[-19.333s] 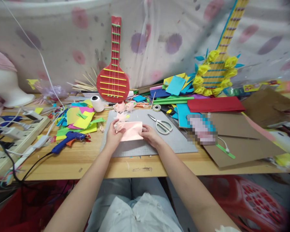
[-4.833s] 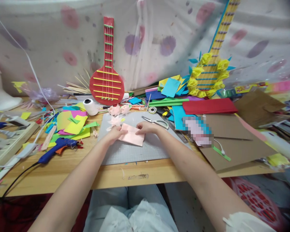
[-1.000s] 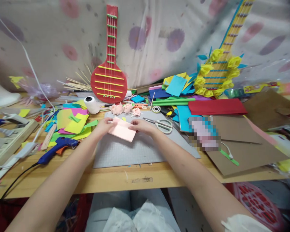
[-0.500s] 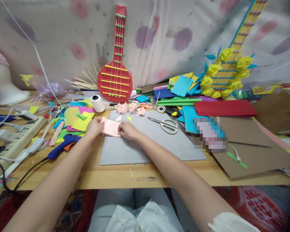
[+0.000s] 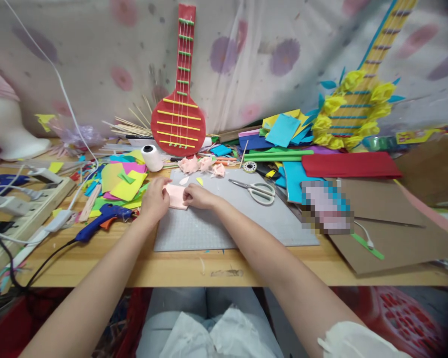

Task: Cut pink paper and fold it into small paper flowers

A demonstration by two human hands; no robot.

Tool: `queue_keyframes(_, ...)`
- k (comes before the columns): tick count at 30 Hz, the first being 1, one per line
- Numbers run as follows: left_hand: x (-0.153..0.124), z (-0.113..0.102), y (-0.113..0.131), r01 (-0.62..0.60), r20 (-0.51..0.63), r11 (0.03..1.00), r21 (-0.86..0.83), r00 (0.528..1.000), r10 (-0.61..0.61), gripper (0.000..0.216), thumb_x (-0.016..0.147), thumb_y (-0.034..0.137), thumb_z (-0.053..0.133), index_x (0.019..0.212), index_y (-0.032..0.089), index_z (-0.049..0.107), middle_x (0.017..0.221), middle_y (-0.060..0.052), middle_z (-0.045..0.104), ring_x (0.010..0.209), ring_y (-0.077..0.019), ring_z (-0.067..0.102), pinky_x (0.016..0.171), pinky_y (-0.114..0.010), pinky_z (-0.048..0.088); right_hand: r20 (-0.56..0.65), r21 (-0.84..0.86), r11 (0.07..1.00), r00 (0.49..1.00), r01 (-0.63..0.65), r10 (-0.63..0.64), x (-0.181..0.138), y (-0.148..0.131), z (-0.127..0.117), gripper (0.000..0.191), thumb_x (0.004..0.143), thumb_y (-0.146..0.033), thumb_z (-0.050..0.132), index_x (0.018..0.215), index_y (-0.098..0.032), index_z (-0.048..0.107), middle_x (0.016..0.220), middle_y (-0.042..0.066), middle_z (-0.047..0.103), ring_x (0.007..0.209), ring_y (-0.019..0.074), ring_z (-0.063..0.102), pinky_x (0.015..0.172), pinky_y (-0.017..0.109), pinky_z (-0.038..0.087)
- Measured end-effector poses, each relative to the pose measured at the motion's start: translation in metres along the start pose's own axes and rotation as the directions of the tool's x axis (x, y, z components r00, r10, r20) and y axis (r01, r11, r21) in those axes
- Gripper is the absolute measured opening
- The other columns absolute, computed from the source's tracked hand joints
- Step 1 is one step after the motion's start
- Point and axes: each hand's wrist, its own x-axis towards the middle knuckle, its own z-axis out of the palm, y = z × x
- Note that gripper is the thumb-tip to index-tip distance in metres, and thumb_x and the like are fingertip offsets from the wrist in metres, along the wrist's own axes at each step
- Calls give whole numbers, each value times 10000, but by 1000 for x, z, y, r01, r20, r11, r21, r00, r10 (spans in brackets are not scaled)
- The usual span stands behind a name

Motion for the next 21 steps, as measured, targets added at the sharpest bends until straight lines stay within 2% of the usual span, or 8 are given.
queue_keyframes(4,-12,11,-12,-29,163,996,-80,986,42,286,760,154,383,1011,174,518,1042,-74,569,976,-187,529,871,-309,412,16,26,999,999,35,-36,0,6,-1,24,724,-146,608,736,-126,605,840,24,483,750,98,449,716,207,352)
queue_keyframes(8,-14,9,-24,-107,295,986,-125,945,140,263,785,339,450,980,187,541,1003,-71,572,955,-193,518,853,-319,413,47,69,998,999,-7,4,4,11,-5,41,717,-156,614,712,-121,592,794,6,487,720,92,447,696,206,351)
queue_keyframes(11,-9,4,-28,-214,394,966,-142,883,254,332,699,453,570,914,200,581,983,-64,580,1000,-217,488,883,-337,387,-19,171,985,999,-33,37,3,14,-2,38,703,-136,615,694,-119,582,744,-6,508,714,92,457,689,207,350)
queue_keyframes(13,-5,2,-29,-240,420,958,-156,862,284,309,679,461,595,860,210,602,946,-51,594,984,-214,489,883,-336,381,-76,309,950,995,-41,68,-1,16,2,15,714,-117,586,708,-120,572,728,-14,521,695,84,467,676,201,356)
queue_keyframes(15,-1,2,-30,-213,423,963,-165,867,264,246,710,438,565,806,216,613,898,-41,607,943,-199,505,864,-326,388,-122,454,890,987,-40,107,-10,19,8,13,743,-131,551,743,-123,561,714,-23,528,661,76,472,654,196,364)
queue_keyframes(17,1,3,-31,-153,430,975,-161,879,209,223,729,421,537,764,217,621,864,-40,616,900,-190,522,833,-317,401,-160,523,852,979,-27,129,-21,20,12,39,757,-166,542,770,-132,556,702,-33,526,637,74,465,633,195,365)
queue_keyframes(19,3,2,-31,-112,450,982,-151,877,169,228,720,429,541,748,220,630,860,-41,623,893,-191,528,827,-315,406,-196,499,866,972,-13,128,-32,19,13,57,761,-191,549,782,-140,562,700,-35,525,633,75,459,623,194,360)
queue_keyframes(21,4,2,-30,-108,464,983,-148,870,166,254,674,458,587,771,228,638,888,-41,628,928,-203,523,846,-321,403,-209,399,917,975,11,79,-41,14,13,96,760,-218,571,832,-155,578,720,-31,531,639,78,461,627,195,354)
